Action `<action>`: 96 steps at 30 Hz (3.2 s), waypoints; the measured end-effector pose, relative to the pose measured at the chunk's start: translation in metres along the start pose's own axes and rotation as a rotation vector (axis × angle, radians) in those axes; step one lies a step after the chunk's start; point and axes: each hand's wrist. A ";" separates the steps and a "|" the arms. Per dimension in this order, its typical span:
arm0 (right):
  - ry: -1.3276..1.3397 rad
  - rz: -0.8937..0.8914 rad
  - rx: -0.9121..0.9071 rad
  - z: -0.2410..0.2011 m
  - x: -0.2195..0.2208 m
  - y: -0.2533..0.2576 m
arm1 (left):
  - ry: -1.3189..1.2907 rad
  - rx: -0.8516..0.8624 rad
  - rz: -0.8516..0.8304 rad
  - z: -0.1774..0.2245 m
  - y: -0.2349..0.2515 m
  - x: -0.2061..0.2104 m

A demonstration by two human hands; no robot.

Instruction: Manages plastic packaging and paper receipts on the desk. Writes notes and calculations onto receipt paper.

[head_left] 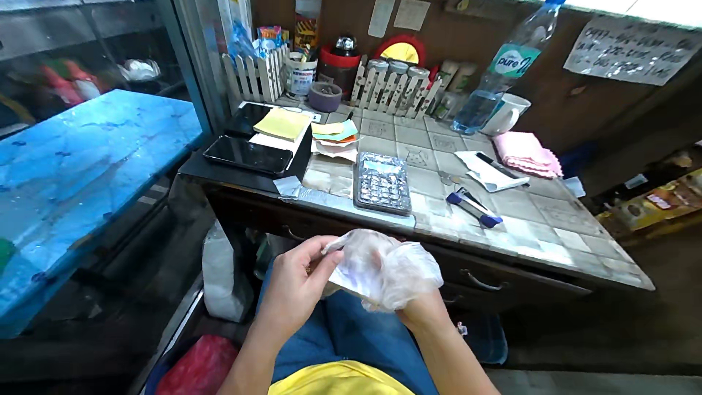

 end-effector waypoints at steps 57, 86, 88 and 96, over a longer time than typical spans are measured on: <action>-1.015 -0.049 0.218 -0.125 -0.191 0.225 | 0.630 0.476 0.187 -0.029 0.149 0.022; -0.778 -0.357 -0.098 -0.130 -0.056 0.220 | -0.177 0.032 0.023 -0.052 0.186 -0.001; -0.780 -0.515 -0.176 -0.118 -0.011 0.215 | -0.215 0.026 0.038 -0.051 0.186 -0.001; -0.971 -0.633 -0.172 -0.066 0.062 0.216 | -0.400 -0.040 0.088 -0.051 0.186 -0.007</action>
Point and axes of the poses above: each hand's wrist, its own y-axis towards the middle knuckle, its own x-axis out of the palm, z = x × y, and after that the axes turned 15 degrees about y, right-handed
